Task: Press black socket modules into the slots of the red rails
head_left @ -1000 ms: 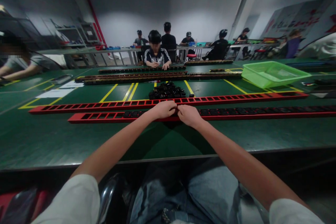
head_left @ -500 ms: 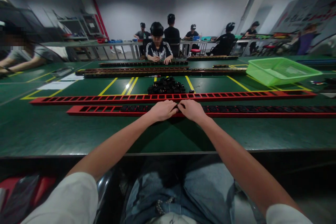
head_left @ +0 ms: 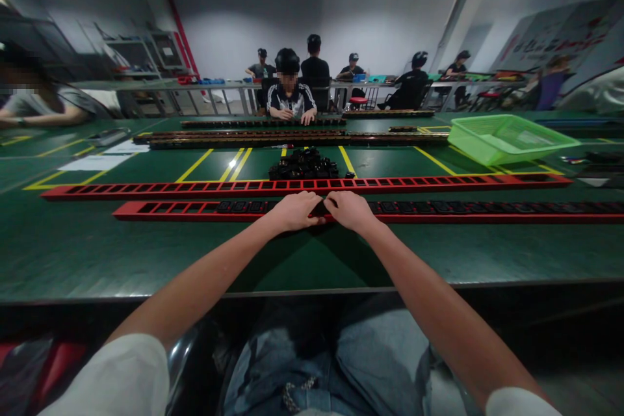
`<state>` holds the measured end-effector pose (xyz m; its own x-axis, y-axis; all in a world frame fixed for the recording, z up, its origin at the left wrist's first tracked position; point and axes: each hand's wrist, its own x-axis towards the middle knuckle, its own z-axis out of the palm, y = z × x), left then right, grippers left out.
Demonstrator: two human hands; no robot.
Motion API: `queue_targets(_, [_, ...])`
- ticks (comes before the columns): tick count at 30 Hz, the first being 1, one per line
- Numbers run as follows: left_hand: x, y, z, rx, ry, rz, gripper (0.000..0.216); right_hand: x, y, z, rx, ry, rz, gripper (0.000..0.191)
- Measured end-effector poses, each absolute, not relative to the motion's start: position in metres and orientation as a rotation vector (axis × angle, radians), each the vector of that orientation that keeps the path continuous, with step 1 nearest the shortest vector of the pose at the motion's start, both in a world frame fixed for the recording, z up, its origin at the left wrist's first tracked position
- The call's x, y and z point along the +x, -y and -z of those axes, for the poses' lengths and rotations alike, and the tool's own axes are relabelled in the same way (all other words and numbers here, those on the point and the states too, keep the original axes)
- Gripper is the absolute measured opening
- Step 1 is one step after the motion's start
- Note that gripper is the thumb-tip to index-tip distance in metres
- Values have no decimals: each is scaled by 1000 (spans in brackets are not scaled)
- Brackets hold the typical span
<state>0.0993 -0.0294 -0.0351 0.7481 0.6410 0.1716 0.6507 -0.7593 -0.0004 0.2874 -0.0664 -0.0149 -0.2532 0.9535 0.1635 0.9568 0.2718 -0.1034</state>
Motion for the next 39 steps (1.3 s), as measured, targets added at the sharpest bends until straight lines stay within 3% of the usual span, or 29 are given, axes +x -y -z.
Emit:
queue_targets(18, [99,29,36,-2883,1048,216,40,289,61,22,-1754,2327,19,35])
queue_targets(27, [102,29,31,-2907,1101,216,50,287,63,16,-1790,2348,22,35])
queue_targets(39, [113,34,27,-2816,1188,282,49,290,49,25,-1814,2379,140,42])
